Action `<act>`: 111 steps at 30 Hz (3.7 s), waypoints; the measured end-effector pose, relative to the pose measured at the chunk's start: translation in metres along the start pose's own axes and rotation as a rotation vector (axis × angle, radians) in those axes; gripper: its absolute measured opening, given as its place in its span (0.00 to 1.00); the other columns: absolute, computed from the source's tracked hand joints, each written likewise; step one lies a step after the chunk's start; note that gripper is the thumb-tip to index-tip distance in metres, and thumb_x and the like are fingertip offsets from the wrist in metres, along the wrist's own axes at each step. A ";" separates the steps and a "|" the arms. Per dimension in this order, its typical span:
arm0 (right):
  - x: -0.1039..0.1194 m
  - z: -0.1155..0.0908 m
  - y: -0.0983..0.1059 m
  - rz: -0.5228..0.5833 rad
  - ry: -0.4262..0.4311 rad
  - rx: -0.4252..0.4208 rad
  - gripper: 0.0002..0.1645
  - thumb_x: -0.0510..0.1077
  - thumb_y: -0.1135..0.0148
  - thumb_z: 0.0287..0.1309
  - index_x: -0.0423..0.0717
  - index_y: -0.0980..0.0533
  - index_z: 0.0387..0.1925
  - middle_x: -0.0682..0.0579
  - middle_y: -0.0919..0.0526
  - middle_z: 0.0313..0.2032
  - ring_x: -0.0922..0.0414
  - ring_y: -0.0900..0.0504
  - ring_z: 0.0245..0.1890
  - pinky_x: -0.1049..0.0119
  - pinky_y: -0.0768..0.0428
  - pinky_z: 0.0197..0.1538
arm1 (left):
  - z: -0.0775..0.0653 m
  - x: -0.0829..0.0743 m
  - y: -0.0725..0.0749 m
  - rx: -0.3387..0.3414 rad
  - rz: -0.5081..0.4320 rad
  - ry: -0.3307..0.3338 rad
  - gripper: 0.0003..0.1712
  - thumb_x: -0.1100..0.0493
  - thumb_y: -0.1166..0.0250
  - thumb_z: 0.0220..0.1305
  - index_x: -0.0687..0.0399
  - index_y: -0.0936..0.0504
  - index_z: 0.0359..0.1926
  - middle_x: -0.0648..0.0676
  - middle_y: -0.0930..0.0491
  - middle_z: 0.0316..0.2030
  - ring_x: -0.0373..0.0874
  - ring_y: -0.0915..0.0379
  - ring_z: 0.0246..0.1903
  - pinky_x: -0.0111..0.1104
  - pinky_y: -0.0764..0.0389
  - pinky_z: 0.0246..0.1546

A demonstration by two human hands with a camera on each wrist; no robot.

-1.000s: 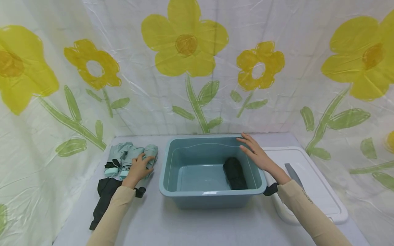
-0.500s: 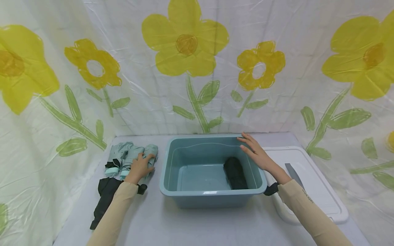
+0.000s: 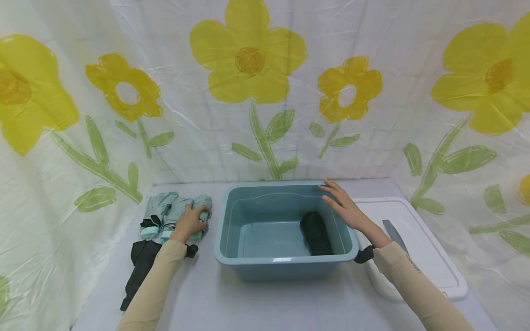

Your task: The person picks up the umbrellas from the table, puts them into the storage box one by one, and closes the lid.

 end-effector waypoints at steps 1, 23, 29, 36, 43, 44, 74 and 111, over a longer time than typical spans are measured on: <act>0.000 0.000 0.000 0.002 0.001 0.001 0.26 0.39 0.56 0.69 0.32 0.40 0.64 0.35 0.54 0.70 0.36 0.60 0.69 0.33 0.56 0.62 | 0.001 0.001 0.000 -0.006 -0.008 0.007 0.24 0.55 0.36 0.58 0.47 0.29 0.56 0.77 0.46 0.54 0.52 0.33 0.21 0.40 0.31 0.20; -0.002 0.000 0.000 0.010 0.003 0.005 0.25 0.39 0.57 0.69 0.34 0.40 0.65 0.37 0.55 0.70 0.38 0.60 0.70 0.33 0.56 0.63 | -0.022 0.009 0.002 -0.071 -0.153 0.011 0.24 0.51 0.36 0.58 0.50 0.27 0.54 0.74 0.38 0.49 0.61 0.33 0.37 0.55 0.28 0.34; -0.001 0.001 0.000 0.008 0.004 0.009 0.25 0.39 0.56 0.69 0.33 0.40 0.64 0.36 0.55 0.70 0.37 0.60 0.70 0.33 0.57 0.63 | -0.027 0.008 0.003 -0.094 -0.191 0.012 0.24 0.51 0.35 0.57 0.51 0.26 0.54 0.74 0.36 0.51 0.63 0.36 0.45 0.58 0.30 0.41; -0.001 0.000 0.000 0.013 0.000 0.008 0.25 0.40 0.57 0.69 0.33 0.41 0.64 0.36 0.55 0.70 0.37 0.60 0.70 0.33 0.56 0.63 | -0.031 0.005 0.008 -0.136 -0.201 0.019 0.23 0.50 0.34 0.55 0.49 0.25 0.52 0.72 0.34 0.51 0.63 0.36 0.45 0.57 0.30 0.38; -0.001 0.001 0.000 0.014 0.008 0.008 0.25 0.39 0.56 0.69 0.32 0.41 0.64 0.35 0.55 0.70 0.36 0.59 0.69 0.33 0.55 0.62 | -0.032 0.001 0.012 -0.151 -0.231 -0.015 0.24 0.47 0.35 0.56 0.48 0.25 0.53 0.70 0.31 0.51 0.62 0.37 0.48 0.57 0.31 0.40; -0.001 0.001 0.000 0.014 0.008 0.008 0.25 0.39 0.56 0.69 0.32 0.41 0.64 0.35 0.55 0.70 0.36 0.59 0.69 0.33 0.55 0.62 | -0.032 0.000 0.013 -0.152 -0.238 -0.021 0.24 0.47 0.34 0.56 0.48 0.25 0.53 0.70 0.31 0.52 0.62 0.37 0.48 0.57 0.31 0.40; -0.003 -0.001 0.000 0.009 0.002 0.000 0.25 0.40 0.57 0.69 0.33 0.40 0.64 0.37 0.55 0.70 0.37 0.59 0.70 0.33 0.55 0.62 | -0.044 -0.030 0.039 -0.230 -0.400 -0.203 0.23 0.51 0.32 0.56 0.54 0.23 0.51 0.64 0.25 0.52 0.60 0.30 0.51 0.54 0.32 0.51; 0.002 0.001 0.002 -0.003 0.002 -0.002 0.25 0.40 0.57 0.69 0.32 0.40 0.64 0.35 0.54 0.70 0.35 0.58 0.69 0.31 0.54 0.61 | -0.068 -0.067 0.086 -0.094 -0.569 -0.227 0.26 0.43 0.37 0.59 0.44 0.28 0.56 0.57 0.38 0.65 0.61 0.48 0.64 0.61 0.41 0.55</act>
Point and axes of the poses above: each hand's wrist, its own z-axis towards the middle knuckle, its own y-axis out of the back of the hand, x = y × z, the point moved 3 cm from there along z, towards the middle knuckle
